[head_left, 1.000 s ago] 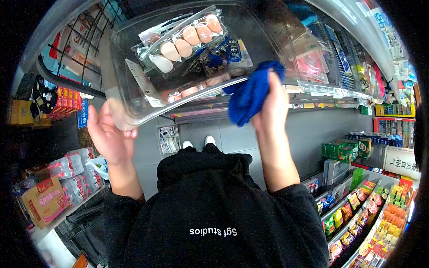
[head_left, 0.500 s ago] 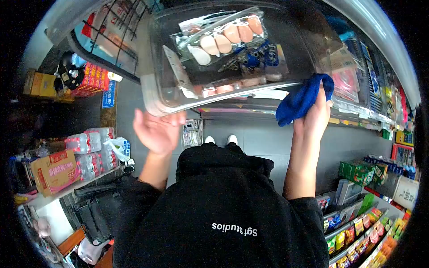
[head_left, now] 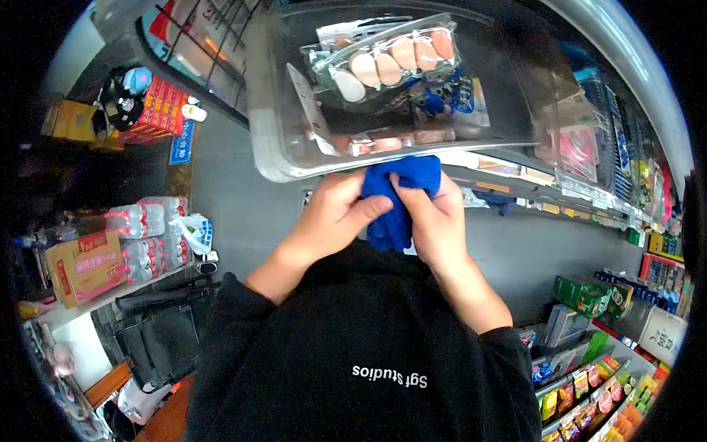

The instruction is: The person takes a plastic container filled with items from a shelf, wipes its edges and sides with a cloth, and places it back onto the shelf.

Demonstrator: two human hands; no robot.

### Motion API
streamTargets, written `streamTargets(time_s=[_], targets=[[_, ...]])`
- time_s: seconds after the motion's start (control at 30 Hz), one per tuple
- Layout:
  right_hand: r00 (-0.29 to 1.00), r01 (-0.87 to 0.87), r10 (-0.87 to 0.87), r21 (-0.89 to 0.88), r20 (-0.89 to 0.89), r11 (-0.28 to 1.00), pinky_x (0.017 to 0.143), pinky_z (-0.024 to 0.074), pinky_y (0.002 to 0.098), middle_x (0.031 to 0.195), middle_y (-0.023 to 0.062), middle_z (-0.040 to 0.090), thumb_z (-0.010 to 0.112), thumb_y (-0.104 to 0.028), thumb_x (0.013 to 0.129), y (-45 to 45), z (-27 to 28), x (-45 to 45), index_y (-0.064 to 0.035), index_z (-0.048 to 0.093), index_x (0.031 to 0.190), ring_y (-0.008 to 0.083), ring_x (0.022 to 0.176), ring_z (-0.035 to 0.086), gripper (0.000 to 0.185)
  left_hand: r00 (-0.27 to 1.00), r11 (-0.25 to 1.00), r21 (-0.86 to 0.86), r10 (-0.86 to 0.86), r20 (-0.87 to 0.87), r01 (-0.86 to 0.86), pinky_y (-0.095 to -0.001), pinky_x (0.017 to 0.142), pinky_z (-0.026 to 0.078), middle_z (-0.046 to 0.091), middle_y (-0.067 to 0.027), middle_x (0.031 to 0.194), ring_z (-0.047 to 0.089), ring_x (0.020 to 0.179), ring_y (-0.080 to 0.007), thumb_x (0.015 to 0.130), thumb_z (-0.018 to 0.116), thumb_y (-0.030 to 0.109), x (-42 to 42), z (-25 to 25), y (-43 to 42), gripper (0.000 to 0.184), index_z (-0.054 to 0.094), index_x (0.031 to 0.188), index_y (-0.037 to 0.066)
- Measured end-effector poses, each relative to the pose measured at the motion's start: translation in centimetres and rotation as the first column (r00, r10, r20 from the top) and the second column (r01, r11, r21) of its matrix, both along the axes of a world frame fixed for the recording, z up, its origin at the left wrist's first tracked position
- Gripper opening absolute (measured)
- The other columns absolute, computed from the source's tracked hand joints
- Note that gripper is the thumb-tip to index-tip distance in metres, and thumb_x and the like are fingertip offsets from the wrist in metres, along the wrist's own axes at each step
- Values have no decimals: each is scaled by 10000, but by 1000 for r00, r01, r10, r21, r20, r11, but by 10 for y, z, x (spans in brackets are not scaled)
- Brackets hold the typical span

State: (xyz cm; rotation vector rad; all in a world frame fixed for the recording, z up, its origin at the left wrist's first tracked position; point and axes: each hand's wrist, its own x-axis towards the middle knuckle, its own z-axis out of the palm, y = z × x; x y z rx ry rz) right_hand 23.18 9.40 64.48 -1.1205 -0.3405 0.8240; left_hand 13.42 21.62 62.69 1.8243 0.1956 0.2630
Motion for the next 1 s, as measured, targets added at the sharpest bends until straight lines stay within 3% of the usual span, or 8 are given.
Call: streamTargets(time_s=[0.2, 0.27, 0.37, 0.53, 0.67, 0.8, 0.87, 1.0], targets=[[980, 43, -34, -43, 195, 998, 739, 452, 236, 891, 24, 583, 515, 66, 782, -18, -15, 3, 2, 525, 1044, 85, 803, 541, 270, 989, 983, 159, -105, 99, 89, -337, 645, 454, 579, -152, 791, 603, 723, -245, 831, 563, 123, 3, -11, 2, 163, 539, 910, -17], [991, 112, -112, 8, 77, 994, 724, 465, 246, 890, 36, 586, 512, 72, 768, -31, -20, 12, 0, 520, 1056, 100, 785, 554, 296, 991, 990, -45, -130, 42, 131, -303, 681, 468, 602, -111, 830, 609, 763, -198, 819, 560, 50, -2, -9, -1, 139, 553, 941, -15], [940, 326, -315, 69, -131, 943, 679, 496, 277, 911, 83, 598, 540, -12, 763, -61, -22, 40, -11, 522, 1072, 159, 755, 587, 309, 970, 971, -139, 212, 119, -195, -257, 675, 487, 633, -69, 847, 599, 747, -116, 806, 572, -6, -19, -5, 14, 105, 618, 900, -11], [810, 545, -474, 144, -344, 826, 750, 473, 319, 983, 95, 605, 553, -265, 827, -74, -12, 65, -57, 539, 1073, 200, 890, 577, 322, 857, 782, -600, 417, 303, -168, -286, 521, 450, 613, -123, 694, 571, 579, -185, 814, 512, 135, -32, 1, 33, 227, 588, 892, -64], [831, 515, -455, 132, -319, 847, 745, 471, 325, 935, 78, 611, 547, -252, 837, -62, 1, 70, -64, 543, 1023, 192, 840, 585, 264, 985, 897, -407, 166, -43, -170, -237, 538, 454, 649, -141, 765, 604, 603, -153, 845, 518, 129, -37, 13, 20, 236, 597, 994, -37], [806, 544, -496, 74, -324, 836, 668, 488, 315, 868, 80, 617, 558, -222, 825, -53, 8, 70, -54, 549, 978, 195, 754, 598, 227, 997, 856, -516, -43, -68, 2, -203, 549, 431, 654, -134, 868, 613, 674, -124, 877, 518, 153, -14, 25, 0, 299, 549, 1126, -10], [796, 553, -517, 31, -315, 832, 666, 492, 315, 858, 87, 619, 561, -219, 820, -51, 8, 73, -42, 550, 960, 201, 749, 601, 225, 989, 851, -522, -115, -94, 50, -222, 520, 420, 650, -178, 829, 620, 614, -173, 900, 349, 450, 9, 36, -10, 590, 510, 1139, -65], [796, 560, -519, 52, -311, 827, 681, 489, 313, 880, 83, 616, 569, -219, 817, -51, 7, 76, -48, 547, 957, 201, 771, 599, 223, 982, 780, -625, -92, -164, -32, -226, 504, 412, 650, -183, 823, 620, 575, -189, 915, 228, 478, 32, 36, -15, 652, 510, 1131, -68]])
